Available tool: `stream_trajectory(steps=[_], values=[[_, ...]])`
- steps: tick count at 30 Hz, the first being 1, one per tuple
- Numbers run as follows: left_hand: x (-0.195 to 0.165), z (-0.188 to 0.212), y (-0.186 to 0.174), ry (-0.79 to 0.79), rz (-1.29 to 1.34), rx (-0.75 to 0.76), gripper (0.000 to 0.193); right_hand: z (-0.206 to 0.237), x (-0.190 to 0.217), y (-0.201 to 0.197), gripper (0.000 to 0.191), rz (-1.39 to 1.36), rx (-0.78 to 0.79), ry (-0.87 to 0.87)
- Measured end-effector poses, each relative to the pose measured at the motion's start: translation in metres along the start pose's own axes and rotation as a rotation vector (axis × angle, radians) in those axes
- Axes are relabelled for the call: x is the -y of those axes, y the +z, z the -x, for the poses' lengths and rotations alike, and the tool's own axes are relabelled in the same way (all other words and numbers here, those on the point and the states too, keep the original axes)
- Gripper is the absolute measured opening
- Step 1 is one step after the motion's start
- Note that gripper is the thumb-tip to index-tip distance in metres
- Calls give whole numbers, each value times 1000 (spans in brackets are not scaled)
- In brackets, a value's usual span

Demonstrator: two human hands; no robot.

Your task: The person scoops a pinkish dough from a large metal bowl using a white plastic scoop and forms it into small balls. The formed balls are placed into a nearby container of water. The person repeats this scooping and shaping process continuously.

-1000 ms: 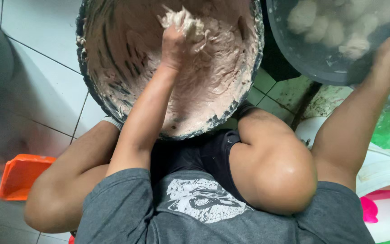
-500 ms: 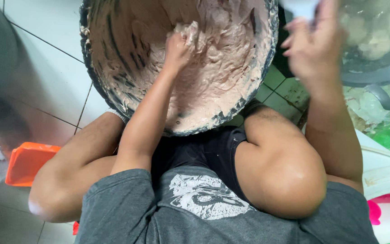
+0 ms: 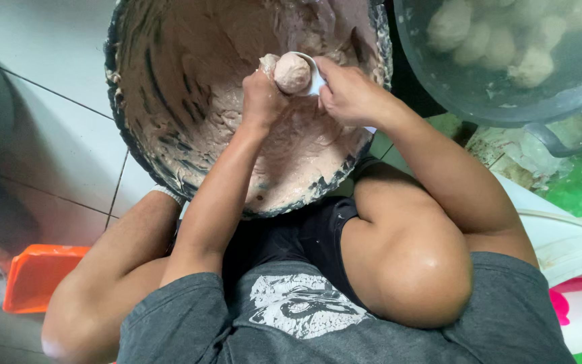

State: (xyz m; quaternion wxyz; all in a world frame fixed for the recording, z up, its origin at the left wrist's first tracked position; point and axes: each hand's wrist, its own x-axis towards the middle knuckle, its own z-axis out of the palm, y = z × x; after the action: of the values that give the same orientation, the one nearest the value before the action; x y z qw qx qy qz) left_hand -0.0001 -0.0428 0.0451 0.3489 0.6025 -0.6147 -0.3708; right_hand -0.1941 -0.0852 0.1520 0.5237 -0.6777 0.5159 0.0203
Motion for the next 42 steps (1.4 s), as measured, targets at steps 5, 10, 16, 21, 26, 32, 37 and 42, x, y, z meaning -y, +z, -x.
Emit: stream_trajectory(steps=[5, 10, 16, 21, 26, 32, 37, 42], values=[[-7, -3, -14, 6, -170, 53, 30, 10, 17, -11, 36, -298, 13, -63], [18, -45, -32, 17, -362, -84, 49, 28, 26, -27, 39, -474, 32, 43], [102, -55, -13, -101, -479, 108, 47, 61, -39, -80, 41, -714, -284, -3], [102, -7, 25, 40, -293, -2, 34, 61, -154, -128, 33, -527, -875, 157], [46, -1, 20, -50, 99, -191, 39, 73, -235, -139, 31, 521, -1208, 5], [-2, -54, 11, 317, -192, -207, 36, 90, -198, -126, 54, 366, -1181, -133], [-11, -85, 15, 354, -92, 26, 34, 97, -107, -97, 62, 170, -1030, -187], [21, -57, 4, 197, -47, 304, 36, 78, -25, -63, 52, 40, -798, -282]])
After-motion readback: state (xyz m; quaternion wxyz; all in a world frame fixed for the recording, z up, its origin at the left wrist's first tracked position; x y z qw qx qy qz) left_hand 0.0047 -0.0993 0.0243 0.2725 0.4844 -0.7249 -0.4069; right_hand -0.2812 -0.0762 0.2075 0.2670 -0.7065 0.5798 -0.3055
